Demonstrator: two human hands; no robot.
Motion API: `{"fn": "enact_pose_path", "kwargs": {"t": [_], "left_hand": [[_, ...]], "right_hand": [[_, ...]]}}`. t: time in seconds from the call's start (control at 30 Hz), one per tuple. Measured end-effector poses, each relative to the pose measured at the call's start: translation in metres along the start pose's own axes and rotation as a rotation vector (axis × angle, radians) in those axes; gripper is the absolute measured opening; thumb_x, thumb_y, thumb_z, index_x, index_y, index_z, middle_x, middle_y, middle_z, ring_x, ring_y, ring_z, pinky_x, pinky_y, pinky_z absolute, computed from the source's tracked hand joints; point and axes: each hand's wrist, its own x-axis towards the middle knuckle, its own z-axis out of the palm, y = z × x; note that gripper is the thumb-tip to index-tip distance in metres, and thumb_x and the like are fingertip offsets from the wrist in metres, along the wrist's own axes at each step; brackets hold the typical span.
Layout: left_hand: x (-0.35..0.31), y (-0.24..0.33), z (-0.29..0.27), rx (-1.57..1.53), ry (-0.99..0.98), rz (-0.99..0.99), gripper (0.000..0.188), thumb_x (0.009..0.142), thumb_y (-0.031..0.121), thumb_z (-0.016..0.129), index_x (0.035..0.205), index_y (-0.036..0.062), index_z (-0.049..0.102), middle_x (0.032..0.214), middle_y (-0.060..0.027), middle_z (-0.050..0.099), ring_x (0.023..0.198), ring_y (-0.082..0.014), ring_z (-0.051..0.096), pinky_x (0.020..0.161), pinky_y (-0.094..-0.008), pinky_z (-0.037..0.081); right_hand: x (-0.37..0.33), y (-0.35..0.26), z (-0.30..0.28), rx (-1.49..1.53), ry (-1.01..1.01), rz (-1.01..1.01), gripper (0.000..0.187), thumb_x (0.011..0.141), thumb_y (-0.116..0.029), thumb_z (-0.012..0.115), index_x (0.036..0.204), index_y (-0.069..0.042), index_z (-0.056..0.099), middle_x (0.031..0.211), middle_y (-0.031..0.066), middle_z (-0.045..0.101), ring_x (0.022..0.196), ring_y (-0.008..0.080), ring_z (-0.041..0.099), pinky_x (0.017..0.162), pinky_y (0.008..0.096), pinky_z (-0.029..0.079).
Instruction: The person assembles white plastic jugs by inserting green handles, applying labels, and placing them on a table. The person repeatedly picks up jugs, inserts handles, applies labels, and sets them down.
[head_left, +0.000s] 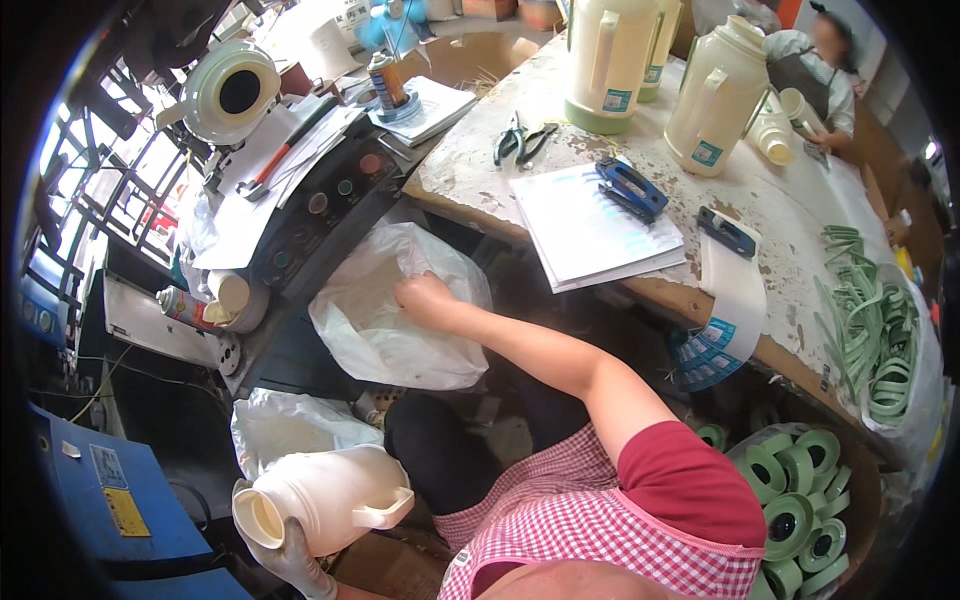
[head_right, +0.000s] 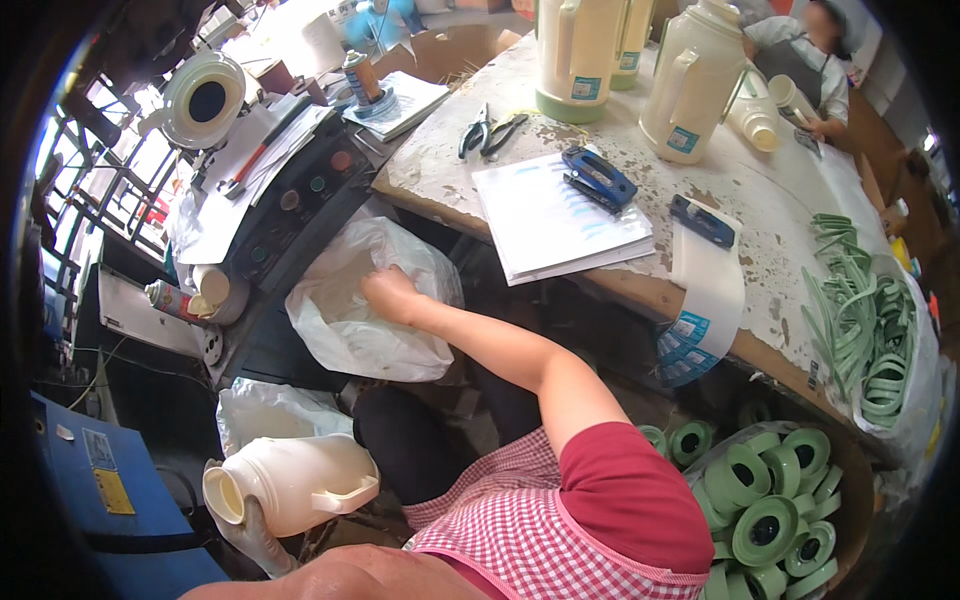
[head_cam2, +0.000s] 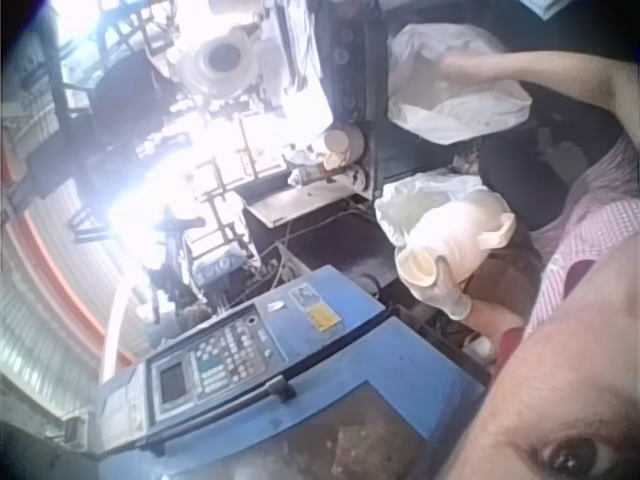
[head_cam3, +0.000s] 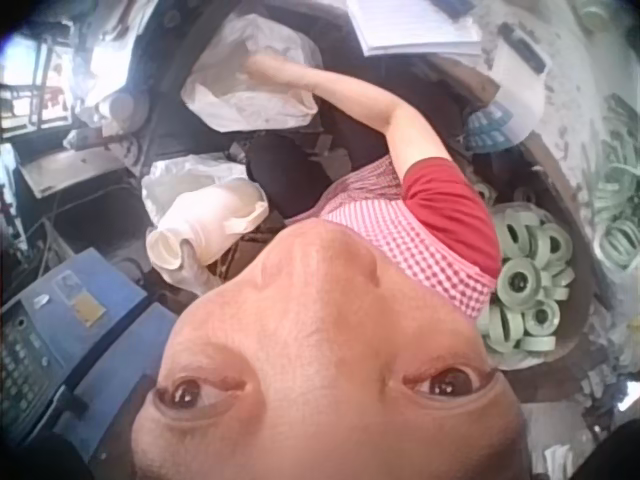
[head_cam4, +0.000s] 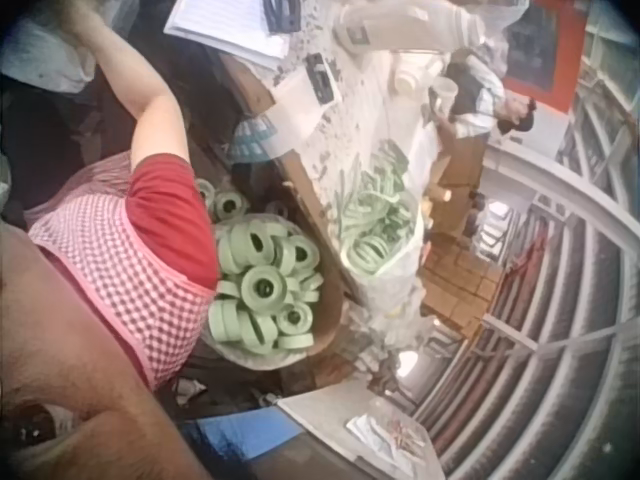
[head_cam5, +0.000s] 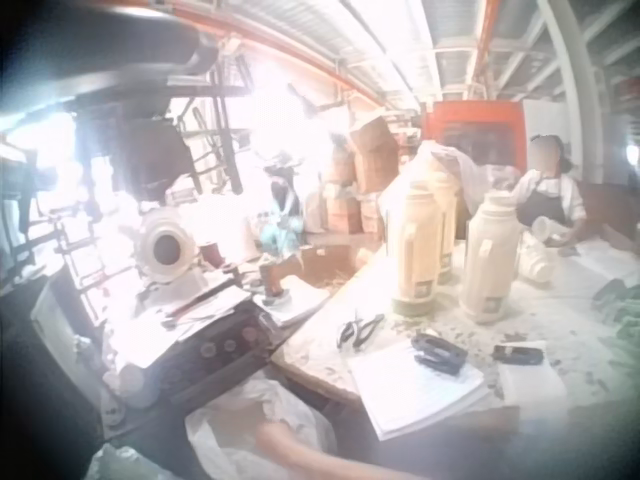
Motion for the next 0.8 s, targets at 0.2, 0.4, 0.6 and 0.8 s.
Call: {"fn": "enact_pose_path", "kwargs": {"t": [0.2, 0.4, 0.6, 0.8], "left_hand": [[0.003, 0.022, 0.043, 0.023, -0.061, 0.073, 0.085, 0.071, 0.015, 0.079, 0.146, -0.0071, 0.049, 0.146, -0.0190, 0.056, 0.137, -0.0336, 0.054, 0.118, -0.0448, 0.039], [-0.004, 0.054, 0.076, 0.152, -0.197, 0.294, 0.077, 0.070, 0.001, 0.077, 0.143, -0.0036, 0.052, 0.141, -0.0150, 0.058, 0.132, -0.0273, 0.056, 0.116, -0.0382, 0.040], [-0.019, 0.080, 0.111, 0.180, -0.277, 0.405, 0.081, 0.065, 0.017, 0.089, 0.135, -0.0020, 0.055, 0.136, -0.0211, 0.060, 0.123, -0.0403, 0.061, 0.106, -0.0482, 0.049], [-0.034, 0.091, 0.119, 0.218, -0.320, 0.487, 0.083, 0.064, 0.010, 0.089, 0.138, -0.0007, 0.055, 0.140, -0.0179, 0.059, 0.129, -0.0360, 0.059, 0.110, -0.0460, 0.046]], "right_hand": [[-0.127, -0.012, -0.128, 0.572, 0.260, 0.071, 0.016, 0.085, -0.016, 0.073, 0.090, -0.005, 0.063, 0.085, 0.0103, 0.070, 0.085, 0.0260, 0.073, 0.078, 0.0414, 0.054], [-0.198, -0.008, -0.158, 0.595, 0.414, 0.214, 0.020, 0.092, -0.020, 0.073, 0.098, -0.004, 0.063, 0.084, 0.0123, 0.072, 0.075, 0.0260, 0.074, 0.072, 0.0363, 0.058], [-0.228, 0.007, -0.141, 1.125, 0.437, 0.375, 0.025, 0.096, -0.023, 0.071, 0.107, -0.002, 0.065, 0.091, 0.0154, 0.074, 0.083, 0.0253, 0.075, 0.073, 0.0335, 0.057], [-0.229, -0.081, -0.204, 0.712, 0.491, 0.002, 0.044, 0.102, -0.012, 0.065, 0.146, -0.008, 0.059, 0.129, 0.0170, 0.071, 0.093, 0.0249, 0.075, 0.084, 0.0351, 0.060]]}}
